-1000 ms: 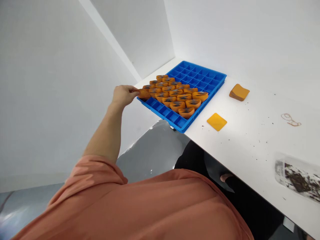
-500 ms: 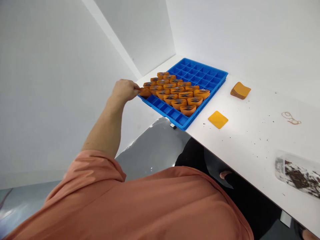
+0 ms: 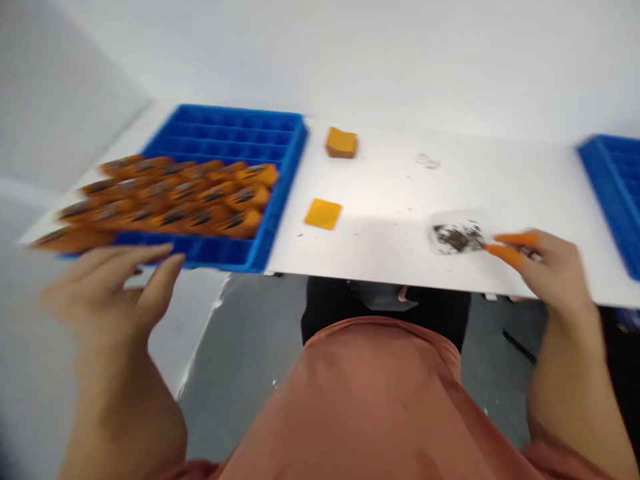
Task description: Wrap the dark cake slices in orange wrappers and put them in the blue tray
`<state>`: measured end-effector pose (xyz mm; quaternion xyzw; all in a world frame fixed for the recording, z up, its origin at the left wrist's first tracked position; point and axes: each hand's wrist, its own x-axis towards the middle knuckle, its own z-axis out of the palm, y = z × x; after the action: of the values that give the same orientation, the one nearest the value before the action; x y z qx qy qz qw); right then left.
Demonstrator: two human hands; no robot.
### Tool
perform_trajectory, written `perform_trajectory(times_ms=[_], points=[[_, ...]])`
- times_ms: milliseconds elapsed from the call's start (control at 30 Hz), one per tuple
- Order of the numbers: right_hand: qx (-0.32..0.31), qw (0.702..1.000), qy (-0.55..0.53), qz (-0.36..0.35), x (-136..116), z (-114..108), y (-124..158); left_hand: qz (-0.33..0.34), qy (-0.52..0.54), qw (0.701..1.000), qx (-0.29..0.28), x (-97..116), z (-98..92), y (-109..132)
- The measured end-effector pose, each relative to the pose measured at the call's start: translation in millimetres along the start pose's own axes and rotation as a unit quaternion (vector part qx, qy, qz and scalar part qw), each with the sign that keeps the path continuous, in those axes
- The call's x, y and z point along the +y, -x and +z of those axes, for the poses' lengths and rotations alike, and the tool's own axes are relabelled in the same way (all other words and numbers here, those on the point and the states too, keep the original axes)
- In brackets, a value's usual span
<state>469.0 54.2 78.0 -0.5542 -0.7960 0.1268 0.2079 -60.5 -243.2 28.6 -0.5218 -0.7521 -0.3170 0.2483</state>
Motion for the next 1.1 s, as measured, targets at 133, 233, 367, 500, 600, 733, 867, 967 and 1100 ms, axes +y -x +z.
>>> perform_trajectory(times_ms=[133,233,367,500,600,733,867,967,1100], points=[[-0.128,0.989,0.061,-0.029,17,11,-46,0.078,0.123,0.989,-0.015,63,39.0,16],[-0.227,0.963,0.139,-0.036,9,28,-82,0.109,0.162,0.981,-0.017,94,61.9,16],[-0.268,0.940,0.212,-0.012,-11,49,-92,0.123,0.158,0.978,-0.063,109,70.5,17],[-0.274,0.938,0.213,-0.002,-15,63,-85,0.113,0.155,0.977,-0.089,112,68.5,24],[-0.270,0.943,0.194,-0.006,-11,67,-85,0.108,0.158,0.975,-0.110,113,69.9,30],[-0.266,0.958,0.107,0.015,-6,62,-89,0.093,0.164,0.973,-0.137,115,71.6,35],[-0.264,0.960,-0.064,0.062,-3,48,-87,0.063,0.176,0.970,-0.153,119,76.1,29],[-0.227,0.959,-0.147,0.087,0,33,-82,0.039,0.132,0.977,-0.163,122,94.8,8],[-0.176,0.954,-0.220,0.104,6,20,-75,0.064,0.047,0.959,-0.273,119,139.5,-36]])
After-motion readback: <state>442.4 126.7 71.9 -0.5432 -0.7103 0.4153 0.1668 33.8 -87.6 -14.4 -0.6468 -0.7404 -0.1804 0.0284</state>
